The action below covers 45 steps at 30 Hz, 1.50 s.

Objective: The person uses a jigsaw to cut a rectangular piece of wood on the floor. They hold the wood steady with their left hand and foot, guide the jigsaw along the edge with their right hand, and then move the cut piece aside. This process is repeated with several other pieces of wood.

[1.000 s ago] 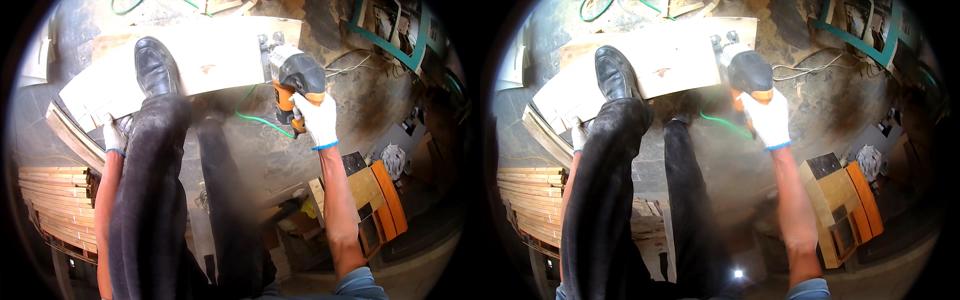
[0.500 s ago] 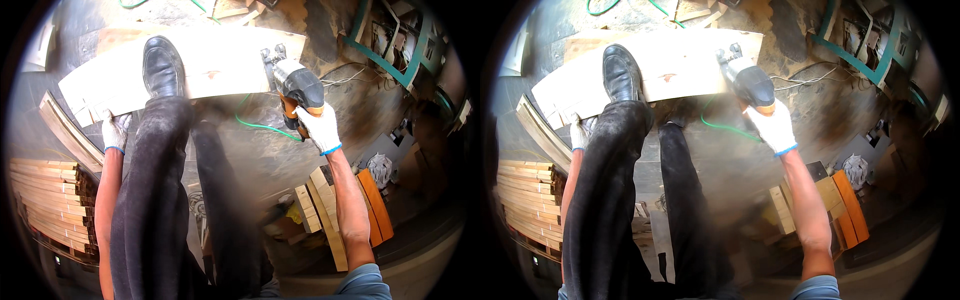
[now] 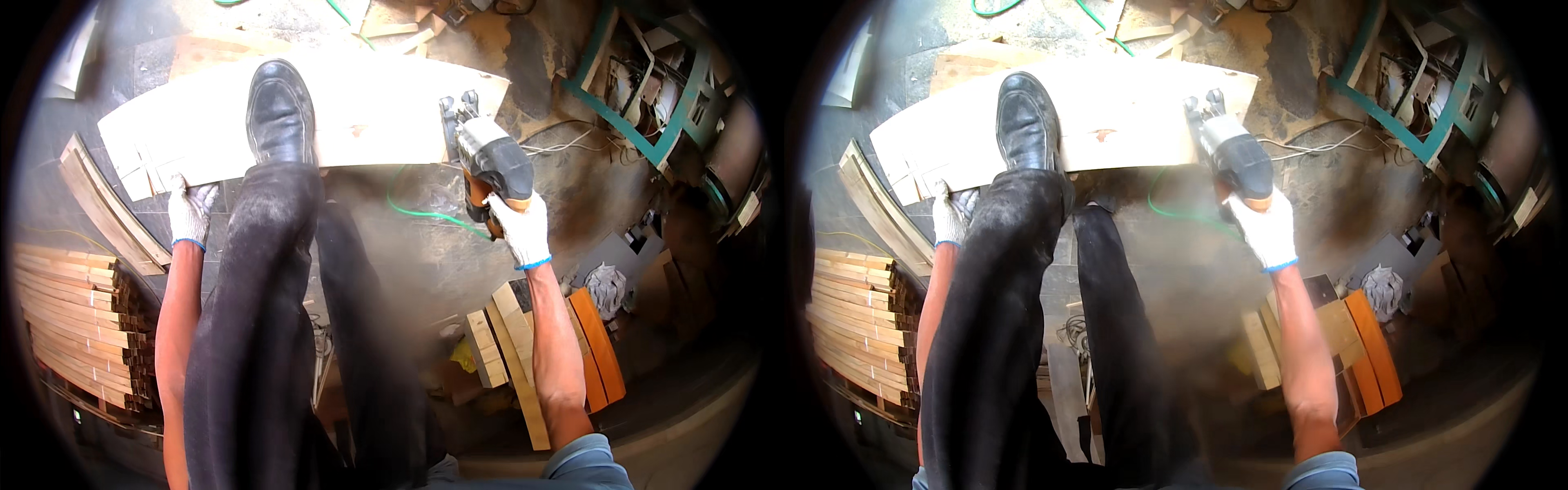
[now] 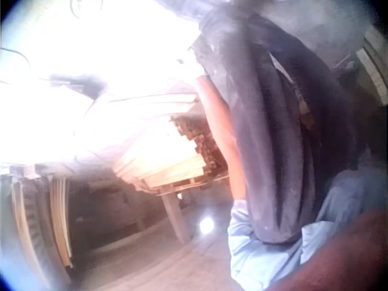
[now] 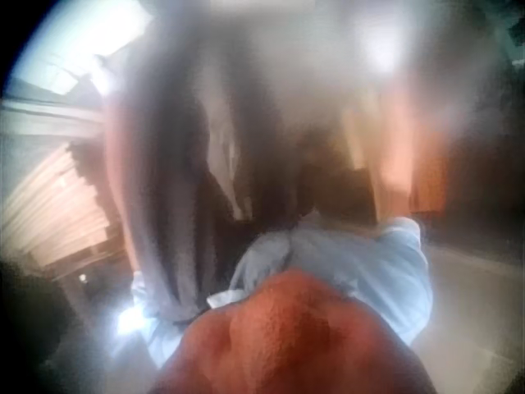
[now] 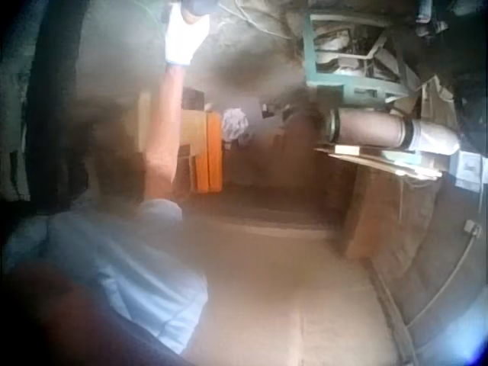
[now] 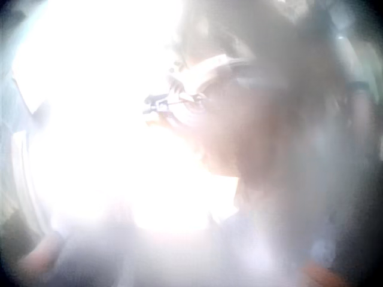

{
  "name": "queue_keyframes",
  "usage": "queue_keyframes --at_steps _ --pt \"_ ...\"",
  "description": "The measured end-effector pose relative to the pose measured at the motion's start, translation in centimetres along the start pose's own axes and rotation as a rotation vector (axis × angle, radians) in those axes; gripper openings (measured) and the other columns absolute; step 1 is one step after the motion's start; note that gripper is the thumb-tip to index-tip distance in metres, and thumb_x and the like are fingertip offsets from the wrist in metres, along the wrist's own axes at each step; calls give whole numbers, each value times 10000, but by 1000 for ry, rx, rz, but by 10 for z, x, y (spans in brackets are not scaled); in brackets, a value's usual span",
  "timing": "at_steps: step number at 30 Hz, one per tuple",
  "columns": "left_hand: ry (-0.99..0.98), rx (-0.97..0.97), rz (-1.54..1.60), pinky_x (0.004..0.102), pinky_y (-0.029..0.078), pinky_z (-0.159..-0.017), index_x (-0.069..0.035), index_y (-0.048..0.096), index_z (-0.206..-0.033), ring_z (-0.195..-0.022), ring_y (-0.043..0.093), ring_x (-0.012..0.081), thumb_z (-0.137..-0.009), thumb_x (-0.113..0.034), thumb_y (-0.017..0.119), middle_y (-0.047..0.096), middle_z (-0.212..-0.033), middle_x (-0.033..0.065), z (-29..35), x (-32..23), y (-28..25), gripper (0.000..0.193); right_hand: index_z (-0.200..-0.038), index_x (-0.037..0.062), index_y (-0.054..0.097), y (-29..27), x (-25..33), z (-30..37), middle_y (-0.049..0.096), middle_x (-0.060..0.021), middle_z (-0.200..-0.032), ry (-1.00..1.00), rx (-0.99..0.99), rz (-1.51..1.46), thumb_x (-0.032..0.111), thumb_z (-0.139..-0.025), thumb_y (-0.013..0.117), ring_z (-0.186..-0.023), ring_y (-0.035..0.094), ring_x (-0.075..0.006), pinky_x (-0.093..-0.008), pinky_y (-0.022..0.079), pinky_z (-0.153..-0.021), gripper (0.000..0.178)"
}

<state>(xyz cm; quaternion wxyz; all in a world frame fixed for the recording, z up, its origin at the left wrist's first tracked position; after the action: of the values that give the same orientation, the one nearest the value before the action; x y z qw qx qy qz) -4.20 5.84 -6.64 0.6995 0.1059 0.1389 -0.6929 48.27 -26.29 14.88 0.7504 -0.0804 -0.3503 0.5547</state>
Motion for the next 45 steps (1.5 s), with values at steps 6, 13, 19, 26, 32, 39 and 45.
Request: queue_keyframes --at_steps 6,13,19,26,32,39,45 --pt "61 -75 36 558 494 -1066 -108 384 -1522 -1276 596 422 -1042 -456 584 533 -1473 192 13 -2 23 626 -960 6 707 0 -12 2 686 -13 -751 175 -10 -77 104 -877 782 -634 602 -75 -261 471 -572 149" --pt "60 -79 65 580 484 -1078 -99 376 -1525 -1298 576 435 -1053 -407 578 525 -1473 190 19 -5 23 598 -999 1 695 -7 -3 -7 705 -24 -804 51 62 39 105 -887 788 -690 634 -93 -273 513 -629 179" --pt "69 -59 49 567 486 -1082 -92 385 -1517 -1282 590 424 -1058 -404 567 537 -1456 203 13 -3 20 584 -1157 -3 689 -22 23 -19 743 -83 -998 44 183 213 162 -853 811 -905 678 -131 -307 546 -814 367" --pt "43 -48 36 520 518 -1048 -38 412 -1490 -1254 613 404 -1077 -420 520 575 -1416 220 14 -3 20 573 -1283 19 647 -34 34 -43 746 -138 -1119 -154 342 436 112 -840 793 -1027 688 -179 -339 536 -921 476" --pt "67 -106 -25 538 498 -1081 -9 388 -1501 -1287 586 425 -1078 -444 506 547 -1449 252 18 -8 25 618 -1256 21 656 -36 44 -45 744 -107 -1123 -167 404 497 104 -850 815 -1006 671 -161 -339 541 -930 444" --pt "27 -107 27 554 462 -1118 -40 361 -1529 -1323 556 433 -1081 -439 505 504 -1492 250 22 -5 30 617 -1241 22 655 -36 47 -47 739 -112 -1114 -136 405 508 104 -845 815 -998 672 -175 -343 542 -935 435" --pt "14 -114 -9 555 463 -1118 -16 378 -1509 -1323 556 434 -1084 -447 492 530 -1460 271 24 -7 27 616 -1254 19 651 -34 57 -47 737 -116 -1139 -104 459 538 99 -843 816 -1023 671 -179 -344 537 -951 450"
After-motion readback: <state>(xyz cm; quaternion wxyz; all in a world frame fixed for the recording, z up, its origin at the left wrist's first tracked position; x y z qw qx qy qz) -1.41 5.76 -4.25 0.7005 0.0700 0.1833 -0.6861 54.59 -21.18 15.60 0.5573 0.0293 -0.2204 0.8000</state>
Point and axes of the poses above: each hand's wrist, its own z-axis away from the middle knuckle, its own y-axis out of the palm, x = y × z, the point moved 5 cm from there along -z, towards the middle knuckle
